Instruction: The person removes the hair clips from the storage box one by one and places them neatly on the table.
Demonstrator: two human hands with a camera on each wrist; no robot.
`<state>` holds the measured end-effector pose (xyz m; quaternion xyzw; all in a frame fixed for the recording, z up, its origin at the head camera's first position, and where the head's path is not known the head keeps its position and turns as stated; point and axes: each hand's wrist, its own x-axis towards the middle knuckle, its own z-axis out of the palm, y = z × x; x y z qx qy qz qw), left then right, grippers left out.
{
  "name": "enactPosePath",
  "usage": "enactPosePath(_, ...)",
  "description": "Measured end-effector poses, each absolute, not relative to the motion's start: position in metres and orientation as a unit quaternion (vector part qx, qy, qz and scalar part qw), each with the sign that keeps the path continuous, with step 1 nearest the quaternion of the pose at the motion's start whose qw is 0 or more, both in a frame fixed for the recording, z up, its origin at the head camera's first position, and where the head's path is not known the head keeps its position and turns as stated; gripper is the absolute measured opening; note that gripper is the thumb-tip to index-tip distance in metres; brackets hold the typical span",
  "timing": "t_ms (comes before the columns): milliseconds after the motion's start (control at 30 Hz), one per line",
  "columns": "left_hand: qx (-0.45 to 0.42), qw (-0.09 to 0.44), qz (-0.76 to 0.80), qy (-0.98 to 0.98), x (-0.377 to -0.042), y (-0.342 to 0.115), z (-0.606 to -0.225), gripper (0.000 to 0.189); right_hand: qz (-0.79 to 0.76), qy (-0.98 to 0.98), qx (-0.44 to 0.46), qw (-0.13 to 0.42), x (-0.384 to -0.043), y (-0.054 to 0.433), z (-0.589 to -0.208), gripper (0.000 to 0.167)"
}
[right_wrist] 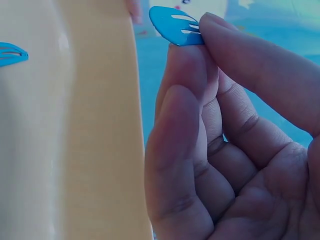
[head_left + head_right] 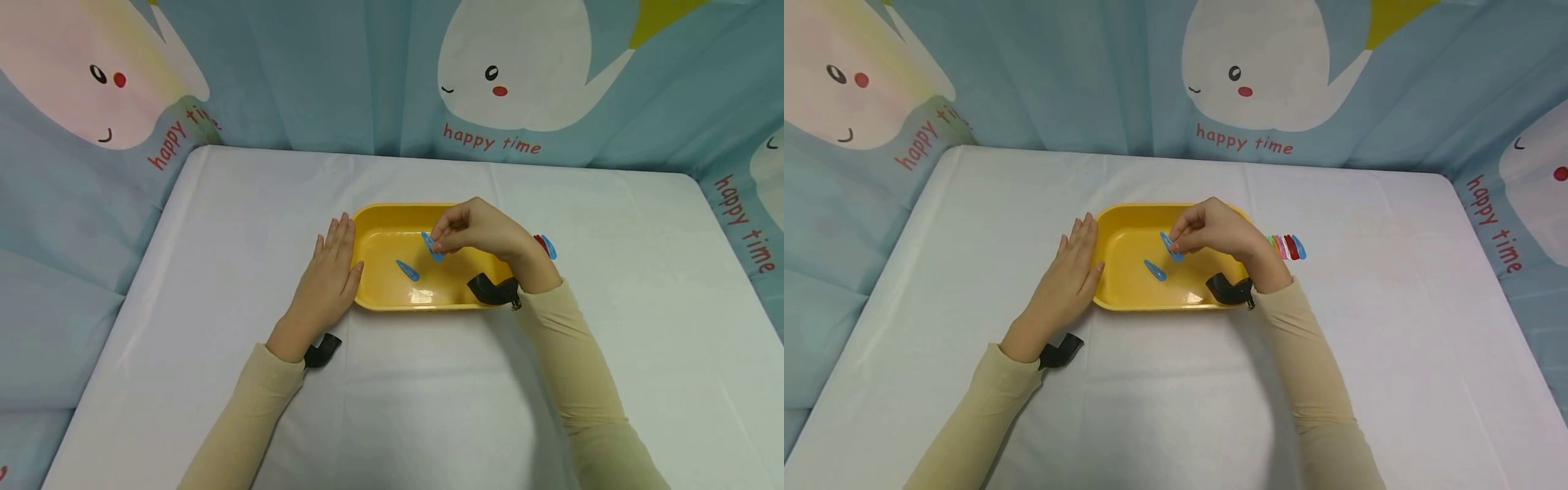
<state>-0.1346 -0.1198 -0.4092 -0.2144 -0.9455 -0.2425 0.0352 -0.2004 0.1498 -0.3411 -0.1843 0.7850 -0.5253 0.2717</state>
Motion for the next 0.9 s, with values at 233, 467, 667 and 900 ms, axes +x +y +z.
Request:
enactPosePath(233, -0.214, 0.037, -0.245, -0.945, -0.134, -0.12, -0.411, 0.061, -0.536, 0.78, -0.189, 0.261, -0.196, 0.155, -0.34, 0.011)
enactPosePath(467, -0.216, 0.035, -0.241, -0.945, -0.133, -0.12, -0.411, 0.062, -0.542, 0.788, -0.164, 0.242, -0.188, 0.167, -0.334, 0.013)
enactPosePath(667, -0.213, 0.029, -0.239, -0.947, -0.133, -0.121, -0.409, 0.062, -0.548, 0.79, -0.164, 0.22, -0.182, 0.179, -0.332, 0.013)
enactPosePath(900, -0.216, 0.036, -0.238, -0.946, -0.134, -0.121, -0.41, 0.062, -0.568, 0.782, -0.162, 0.201, -0.175, 0.193, -0.334, 0.014)
